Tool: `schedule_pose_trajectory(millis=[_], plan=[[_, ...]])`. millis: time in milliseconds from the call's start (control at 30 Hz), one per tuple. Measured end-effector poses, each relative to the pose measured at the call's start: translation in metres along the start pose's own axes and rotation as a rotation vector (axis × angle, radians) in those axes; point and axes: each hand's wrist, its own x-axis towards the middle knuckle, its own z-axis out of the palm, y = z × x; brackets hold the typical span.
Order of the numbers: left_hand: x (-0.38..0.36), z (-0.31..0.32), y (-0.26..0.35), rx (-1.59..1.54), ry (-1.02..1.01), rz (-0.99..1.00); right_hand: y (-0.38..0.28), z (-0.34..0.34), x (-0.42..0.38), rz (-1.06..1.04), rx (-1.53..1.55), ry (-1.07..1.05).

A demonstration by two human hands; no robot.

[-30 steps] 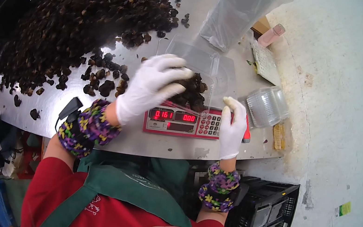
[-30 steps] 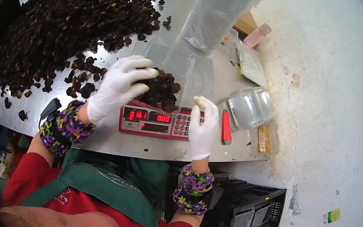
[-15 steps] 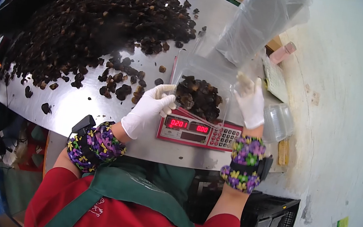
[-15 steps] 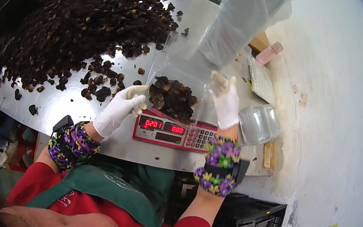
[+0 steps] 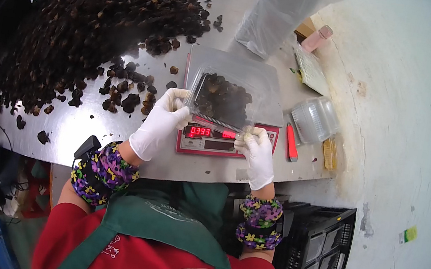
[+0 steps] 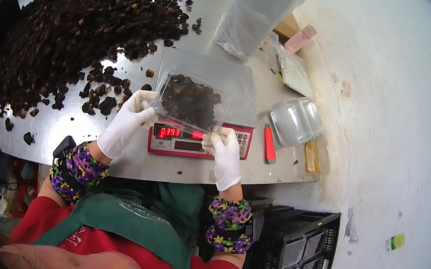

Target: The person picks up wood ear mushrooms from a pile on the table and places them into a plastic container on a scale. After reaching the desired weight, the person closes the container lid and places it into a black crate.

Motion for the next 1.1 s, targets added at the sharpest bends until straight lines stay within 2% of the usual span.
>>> schedule_pose_trajectory(millis=[33,100,167,267,333,367,400,467,533,633,767,833,867,900,967,1000,1033,1067,1100], plan=[[-0.003,-0.001,-0.002,0.007,-0.013,-0.003,0.001,0.001,0.0,-0.003,0.008,0.012],[-0.007,0.0,-0.006,0.021,0.002,0.008,0.001,0.0,0.001,-0.075,-0.195,0.037],[-0.016,0.001,-0.007,0.023,-0.046,0.001,-0.002,0.002,-0.004,-0.08,-0.16,0.085],[-0.027,0.004,-0.004,0.02,-0.096,0.035,0.0,0.0,-0.015,-0.24,-0.105,0.094],[-0.024,0.003,0.001,0.074,-0.103,0.113,0.011,-0.003,-0.01,-0.174,0.034,0.034],[-0.024,0.008,0.014,0.19,-0.074,0.074,0.016,-0.005,-0.005,-0.09,0.117,-0.008],[-0.02,0.002,0.009,0.278,-0.064,0.042,0.024,-0.01,-0.005,-0.102,0.176,-0.093],[-0.014,-0.006,-0.008,0.284,-0.046,0.059,0.034,-0.015,-0.003,-0.053,0.268,-0.111],[-0.006,-0.017,-0.022,0.376,-0.047,0.092,0.039,-0.017,-0.003,-0.044,0.229,-0.122],[-0.005,-0.015,-0.024,0.238,-0.217,0.146,0.044,-0.018,-0.004,-0.013,0.164,-0.059],[0.0,-0.014,-0.041,0.162,-0.241,0.189,0.048,-0.024,-0.006,-0.057,0.163,-0.01],[0.005,-0.012,-0.052,-0.022,-0.238,0.181,0.054,-0.011,-0.012,-0.136,0.411,0.118],[0.004,-0.005,-0.054,-0.022,-0.249,0.179,0.049,0.0,-0.02,-0.075,0.463,0.164],[0.001,0.006,-0.054,-0.034,-0.262,0.17,0.042,0.008,-0.029,-0.011,0.647,0.107],[-0.017,0.043,-0.054,0.004,-0.248,0.127,0.026,0.028,-0.041,-0.049,0.694,0.14],[-0.031,0.062,-0.054,0.077,-0.293,0.119,0.051,0.025,-0.019,-0.359,0.699,0.155],[-0.038,0.072,-0.054,0.148,-0.337,0.112,0.035,0.008,-0.025,-0.417,0.682,0.221],[-0.037,0.072,-0.057,0.135,-0.566,-0.007,0.02,-0.018,-0.039,-0.257,0.606,0.318],[-0.041,0.079,-0.046,0.206,-0.663,-0.068,-0.002,-0.036,-0.051,-0.504,0.477,0.56]])
